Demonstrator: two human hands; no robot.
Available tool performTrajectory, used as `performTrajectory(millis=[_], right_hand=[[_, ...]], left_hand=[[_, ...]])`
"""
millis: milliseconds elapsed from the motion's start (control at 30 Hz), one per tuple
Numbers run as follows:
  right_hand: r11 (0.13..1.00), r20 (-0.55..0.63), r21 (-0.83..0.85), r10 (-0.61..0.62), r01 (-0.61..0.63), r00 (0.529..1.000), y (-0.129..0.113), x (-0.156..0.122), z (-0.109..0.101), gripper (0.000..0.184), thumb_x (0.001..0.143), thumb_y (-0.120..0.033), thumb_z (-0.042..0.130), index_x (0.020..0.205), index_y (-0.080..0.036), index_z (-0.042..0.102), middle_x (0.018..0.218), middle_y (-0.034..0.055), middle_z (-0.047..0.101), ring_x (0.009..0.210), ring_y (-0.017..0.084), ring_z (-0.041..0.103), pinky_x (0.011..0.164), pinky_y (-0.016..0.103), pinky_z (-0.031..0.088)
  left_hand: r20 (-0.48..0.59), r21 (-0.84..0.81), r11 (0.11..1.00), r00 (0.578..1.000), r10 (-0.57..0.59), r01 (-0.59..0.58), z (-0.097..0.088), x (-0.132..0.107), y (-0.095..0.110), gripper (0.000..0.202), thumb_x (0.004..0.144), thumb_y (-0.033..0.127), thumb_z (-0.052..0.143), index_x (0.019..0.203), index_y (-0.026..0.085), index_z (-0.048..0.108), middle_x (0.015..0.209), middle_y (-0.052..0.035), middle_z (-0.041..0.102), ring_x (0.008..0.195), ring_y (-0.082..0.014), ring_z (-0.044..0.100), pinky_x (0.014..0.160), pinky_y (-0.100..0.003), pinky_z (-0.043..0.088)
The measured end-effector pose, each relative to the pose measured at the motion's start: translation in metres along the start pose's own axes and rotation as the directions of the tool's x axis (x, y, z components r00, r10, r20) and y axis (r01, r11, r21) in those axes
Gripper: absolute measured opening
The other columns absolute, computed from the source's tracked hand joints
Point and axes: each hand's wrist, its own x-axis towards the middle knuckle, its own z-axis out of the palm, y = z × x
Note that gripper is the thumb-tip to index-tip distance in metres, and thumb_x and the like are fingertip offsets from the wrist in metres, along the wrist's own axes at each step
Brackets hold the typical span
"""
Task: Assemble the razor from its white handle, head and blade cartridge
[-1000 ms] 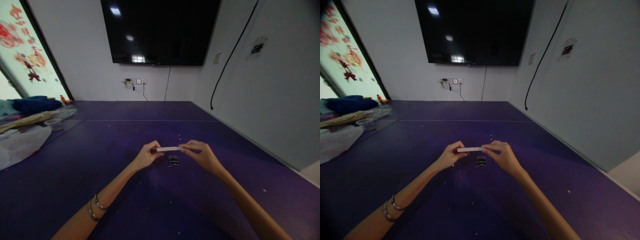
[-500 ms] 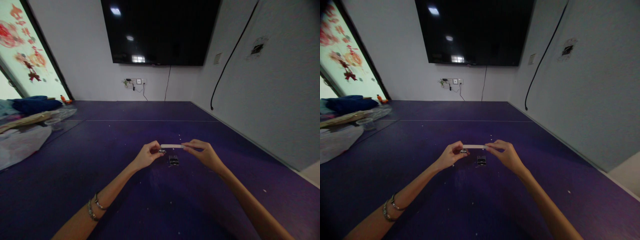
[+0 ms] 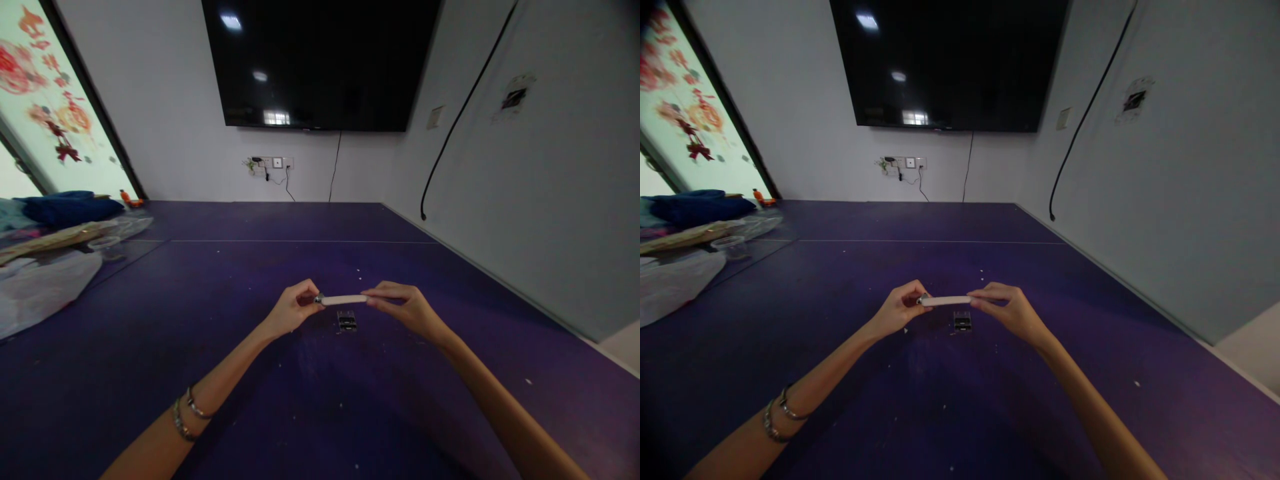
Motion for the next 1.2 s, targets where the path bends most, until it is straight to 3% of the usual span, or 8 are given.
performTrajectory(millis=[233,400,567,733,933,1100,1200], right_hand=[[0.999,-0.053,-0.022,0.026,-0.027,0.998,0.006,0.000,0.000,0.024,0.079,-0.039,0.060,0.092,-0.023,0.072,0.084,0.0059,0.069,0.079,0.019,0.062,0.069,0.031,0.048],[1.000,0.026,-0.003,-0.011,0.011,1.000,0.001,0.001,0.002,0.024,0.079,-0.038,0.060,0.095,-0.024,0.072,0.086,0.0052,0.070,0.081,0.019,0.062,0.072,0.032,0.048],[0.998,-0.054,-0.049,0.025,-0.028,0.998,0.003,0.001,0.002,0.025,0.079,-0.039,0.059,0.092,-0.023,0.072,0.083,0.0060,0.069,0.078,0.019,0.062,0.069,0.032,0.048],[0.999,-0.006,-0.033,-0.012,0.012,1.000,-0.005,0.000,0.004,0.025,0.079,-0.039,0.059,0.094,-0.024,0.072,0.082,0.0056,0.069,0.077,0.019,0.061,0.069,0.033,0.048],[0.996,-0.075,-0.089,0.009,-0.016,0.997,-0.008,0.000,0.005,0.022,0.080,-0.036,0.059,0.092,-0.024,0.072,0.080,0.0050,0.068,0.075,0.019,0.061,0.069,0.032,0.046],[0.996,-0.003,-0.082,-0.021,0.021,1.000,-0.016,-0.001,0.004,0.021,0.080,-0.035,0.060,0.094,-0.025,0.072,0.082,0.0038,0.069,0.075,0.018,0.061,0.068,0.030,0.047],[0.993,-0.053,-0.114,-0.018,0.012,0.998,-0.019,-0.002,0.004,0.021,0.080,-0.034,0.059,0.094,-0.025,0.072,0.080,0.0040,0.069,0.074,0.018,0.061,0.068,0.031,0.047]], left_hand=[[0.033,-0.021,1.000,0.999,-0.009,0.009,0.001,0.000,-0.001,0.017,0.072,0.022,0.067,0.073,0.015,0.051,0.077,-0.0026,0.065,0.075,-0.0145,0.061,0.072,-0.029,0.046],[0.015,0.022,1.000,1.000,-0.007,0.007,0.001,-0.001,-0.002,0.016,0.070,0.019,0.068,0.075,0.015,0.054,0.071,0.0002,0.062,0.068,-0.0125,0.059,0.067,-0.027,0.045],[0.044,-0.023,1.000,0.999,-0.001,0.002,0.003,-0.002,0.001,0.017,0.072,0.022,0.067,0.072,0.015,0.051,0.076,-0.0021,0.064,0.072,-0.0137,0.060,0.072,-0.030,0.046],[0.037,0.021,1.000,0.999,0.001,-0.002,0.003,-0.001,-0.001,0.016,0.071,0.021,0.067,0.075,0.015,0.054,0.073,-0.0014,0.063,0.070,-0.0134,0.060,0.069,-0.028,0.046],[0.039,0.032,0.999,0.999,0.017,-0.018,0.004,-0.001,-0.005,0.016,0.071,0.022,0.068,0.074,0.015,0.054,0.073,-0.0010,0.063,0.070,-0.0135,0.059,0.067,-0.027,0.045],[0.053,0.043,0.999,0.998,0.019,-0.021,0.004,-0.001,-0.006,0.016,0.072,0.023,0.068,0.075,0.015,0.055,0.072,-0.0001,0.062,0.066,-0.0117,0.057,0.063,-0.026,0.044],[0.051,0.018,0.999,0.998,0.026,-0.027,0.004,-0.001,-0.007,0.017,0.072,0.024,0.068,0.074,0.015,0.054,0.072,-0.0005,0.062,0.068,-0.0126,0.058,0.066,-0.027,0.045]])
